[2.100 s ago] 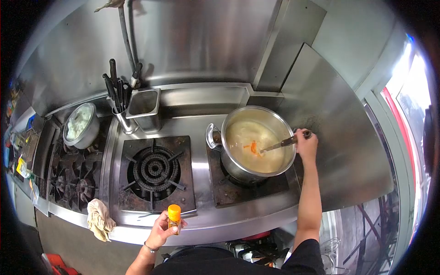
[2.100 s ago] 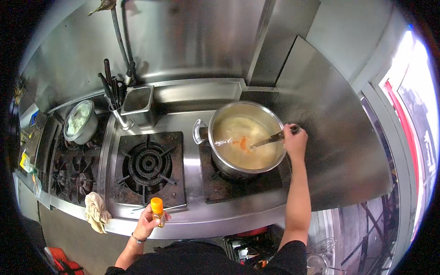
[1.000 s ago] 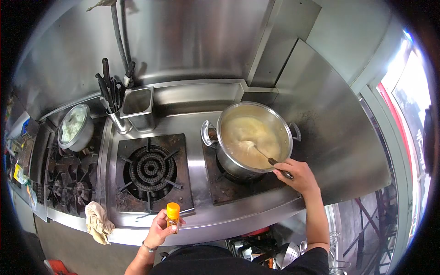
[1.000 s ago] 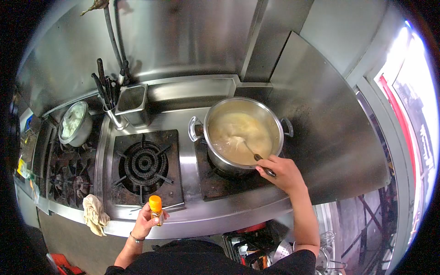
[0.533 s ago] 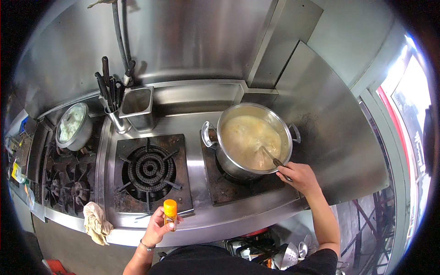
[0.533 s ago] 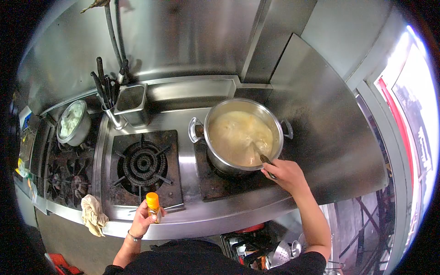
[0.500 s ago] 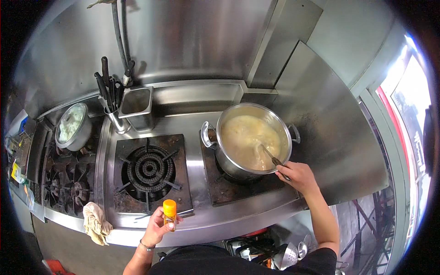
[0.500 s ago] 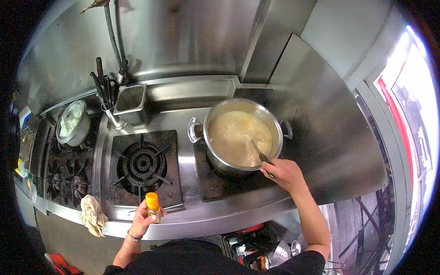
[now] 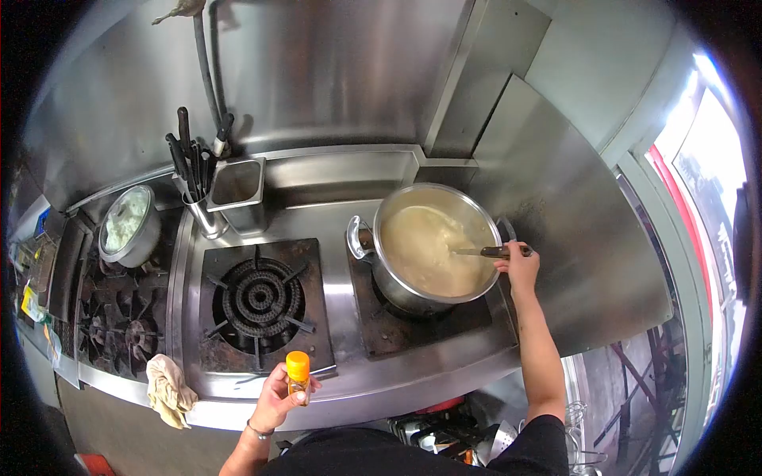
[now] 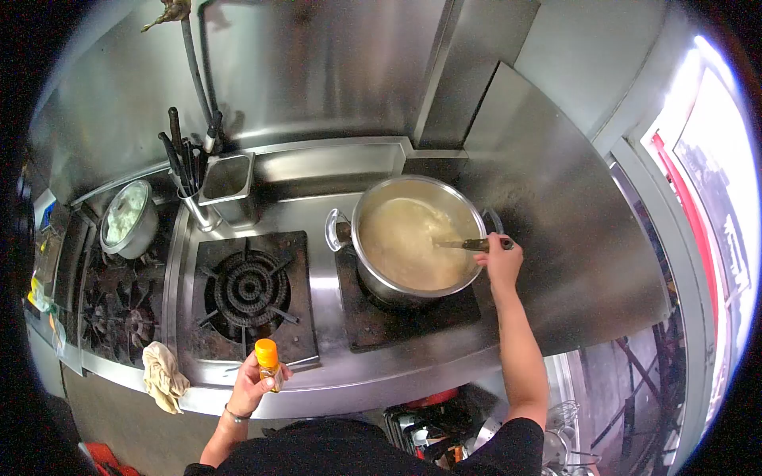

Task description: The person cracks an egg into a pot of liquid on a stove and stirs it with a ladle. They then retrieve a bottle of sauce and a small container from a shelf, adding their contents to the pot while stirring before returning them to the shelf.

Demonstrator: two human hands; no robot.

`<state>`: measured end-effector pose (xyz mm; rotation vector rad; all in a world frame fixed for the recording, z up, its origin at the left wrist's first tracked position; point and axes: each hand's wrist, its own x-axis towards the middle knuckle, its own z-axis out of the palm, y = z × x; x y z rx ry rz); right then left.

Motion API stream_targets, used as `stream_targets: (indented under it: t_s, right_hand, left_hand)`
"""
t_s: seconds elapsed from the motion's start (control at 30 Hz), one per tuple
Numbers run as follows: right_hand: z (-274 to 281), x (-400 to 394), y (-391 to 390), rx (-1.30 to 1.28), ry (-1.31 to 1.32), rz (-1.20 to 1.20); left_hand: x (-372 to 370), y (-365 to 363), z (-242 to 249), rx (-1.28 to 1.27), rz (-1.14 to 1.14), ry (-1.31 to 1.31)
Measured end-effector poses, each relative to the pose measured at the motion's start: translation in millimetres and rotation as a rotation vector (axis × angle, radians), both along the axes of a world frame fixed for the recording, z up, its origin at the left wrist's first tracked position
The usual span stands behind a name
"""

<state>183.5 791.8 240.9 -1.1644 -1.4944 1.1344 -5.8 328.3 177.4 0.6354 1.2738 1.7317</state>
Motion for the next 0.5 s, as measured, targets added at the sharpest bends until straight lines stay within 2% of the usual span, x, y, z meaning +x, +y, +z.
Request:
stream_targets:
  t_s: [0.17,0.3,0.37,0.4,0.47,0.5]
  right_hand:
    - [28.5,12.5,-4.0,-0.053,0.121,0.021]
    - [52.1,15.5,-21.6,0.106,0.069,0.073]
    - [60.3,13.5,-37.4,0.302,-0.037,0.168]
    - [58.3,13.4,-40.1,0.302,-0.037,0.168]
    - [54.3,12.4,-46.3,0.86,-0.285,0.303]
    - [53.8,10.2,-52.9,0.86,-0.285,0.304]
  left_hand:
    - [-0.8,-4.9,2.9,-0.004,0.008,0.007]
    - [-1.5,-7.8,2.7,-0.009,0.015,0.023]
    - [-1.1,-7.9,3.1,-0.009,0.016,0.021]
    - [-0.8,-7.7,3.0,-0.005,0.017,0.018]
    - [-0.5,-7.2,3.5,-0.001,0.019,0.014]
    - [-0.1,-6.9,4.5,-0.001,0.017,0.015]
